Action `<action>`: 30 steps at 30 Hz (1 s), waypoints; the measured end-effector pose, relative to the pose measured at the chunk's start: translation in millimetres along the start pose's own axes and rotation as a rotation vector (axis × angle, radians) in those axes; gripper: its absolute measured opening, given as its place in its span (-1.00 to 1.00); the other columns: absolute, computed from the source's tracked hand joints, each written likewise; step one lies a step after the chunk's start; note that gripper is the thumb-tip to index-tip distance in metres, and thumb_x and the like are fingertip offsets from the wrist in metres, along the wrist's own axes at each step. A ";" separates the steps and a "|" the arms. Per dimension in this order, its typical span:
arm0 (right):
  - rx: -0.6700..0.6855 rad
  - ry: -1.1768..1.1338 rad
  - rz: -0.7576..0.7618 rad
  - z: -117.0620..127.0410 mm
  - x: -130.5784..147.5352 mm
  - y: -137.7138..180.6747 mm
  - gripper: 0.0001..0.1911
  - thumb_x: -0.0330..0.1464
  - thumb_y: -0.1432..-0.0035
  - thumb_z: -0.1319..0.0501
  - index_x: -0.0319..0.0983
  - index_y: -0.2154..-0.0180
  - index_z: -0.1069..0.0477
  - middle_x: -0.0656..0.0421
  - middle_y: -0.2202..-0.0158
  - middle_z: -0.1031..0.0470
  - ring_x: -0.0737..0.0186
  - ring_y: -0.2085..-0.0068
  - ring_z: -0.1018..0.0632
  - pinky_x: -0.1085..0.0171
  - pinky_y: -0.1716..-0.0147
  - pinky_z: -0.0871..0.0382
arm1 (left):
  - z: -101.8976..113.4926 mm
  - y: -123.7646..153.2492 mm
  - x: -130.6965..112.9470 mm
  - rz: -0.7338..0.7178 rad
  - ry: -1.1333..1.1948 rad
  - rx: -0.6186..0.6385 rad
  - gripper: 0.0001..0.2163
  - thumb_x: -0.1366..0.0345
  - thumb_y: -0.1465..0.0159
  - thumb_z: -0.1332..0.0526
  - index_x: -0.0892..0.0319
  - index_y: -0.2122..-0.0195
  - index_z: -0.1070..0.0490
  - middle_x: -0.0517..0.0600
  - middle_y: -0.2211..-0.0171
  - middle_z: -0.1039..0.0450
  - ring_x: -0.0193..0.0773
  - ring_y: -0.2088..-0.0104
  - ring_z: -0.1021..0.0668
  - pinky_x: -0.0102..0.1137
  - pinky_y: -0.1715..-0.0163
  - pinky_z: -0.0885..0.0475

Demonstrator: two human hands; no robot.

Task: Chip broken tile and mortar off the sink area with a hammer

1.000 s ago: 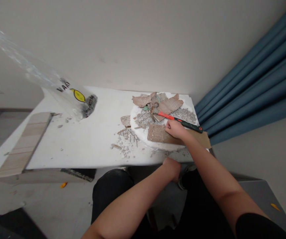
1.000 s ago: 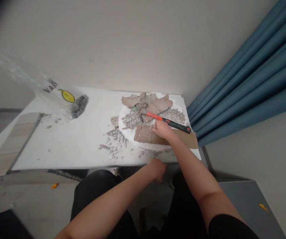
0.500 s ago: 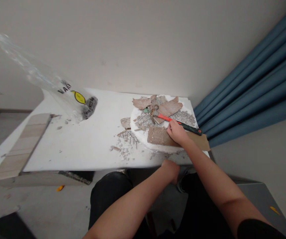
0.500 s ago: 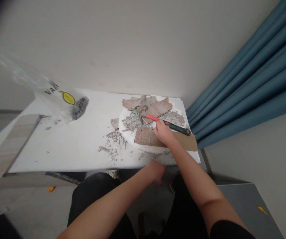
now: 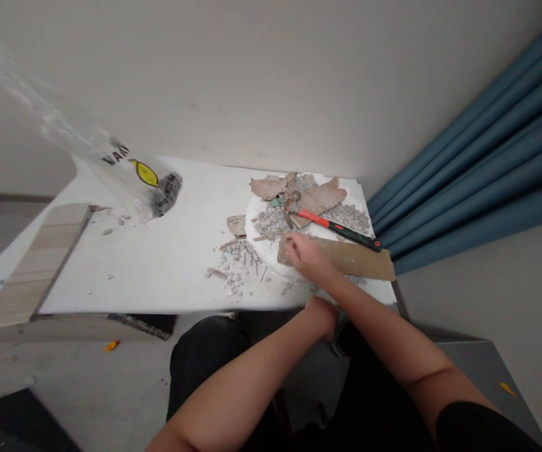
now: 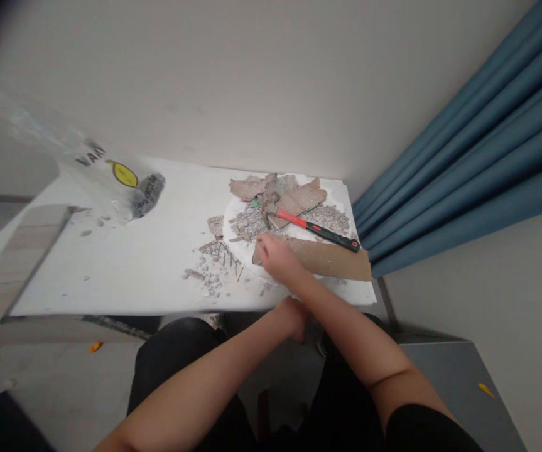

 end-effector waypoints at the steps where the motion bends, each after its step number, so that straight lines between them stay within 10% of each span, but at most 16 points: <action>1: -0.018 0.042 -0.059 9.8 -11.7 -3.6 -0.83 -0.42 -0.32 -0.03 -0.24 0.17 -0.38 0.11 0.28 -0.46 0.19 0.26 -0.43 0.27 0.24 -0.22 | 1.2 1.2 -0.9 0.002 -0.021 0.028 -0.37 0.15 -0.11 -0.41 0.21 -0.21 -0.38 0.23 -0.17 -0.44 0.11 -0.14 -0.49 -0.10 -0.15 -0.40; 8: 0.148 0.256 -0.302 48.6 -68.4 -3.9 -0.89 -0.45 -0.22 -0.15 -0.24 0.37 -0.37 0.15 0.37 -0.48 0.25 0.35 -0.41 0.32 0.34 -0.13 | 8.9 7.9 -1.0 0.012 -0.058 0.052 -0.48 0.12 -0.17 -0.36 0.26 -0.12 -0.45 0.26 -0.05 -0.54 0.05 -0.04 -0.56 -0.17 -0.06 -0.45; 30: 0.219 0.412 -0.288 40.1 -66.6 -9.2 -0.88 -0.46 -0.28 -0.12 -0.25 0.25 -0.43 0.06 0.20 -0.52 0.20 0.20 -0.48 0.31 0.22 -0.21 | 4.9 0.4 -1.1 0.018 -0.079 0.046 -0.45 0.10 -0.16 -0.38 0.26 -0.13 -0.44 0.26 -0.05 -0.53 0.06 -0.05 -0.56 -0.13 -0.09 -0.46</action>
Point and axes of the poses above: each hand's wrist, its own y-axis away from the middle knuckle, its own z-axis out of the back of the hand, x = y × z, the point moved 2 cm from there along -y, towards the middle knuckle
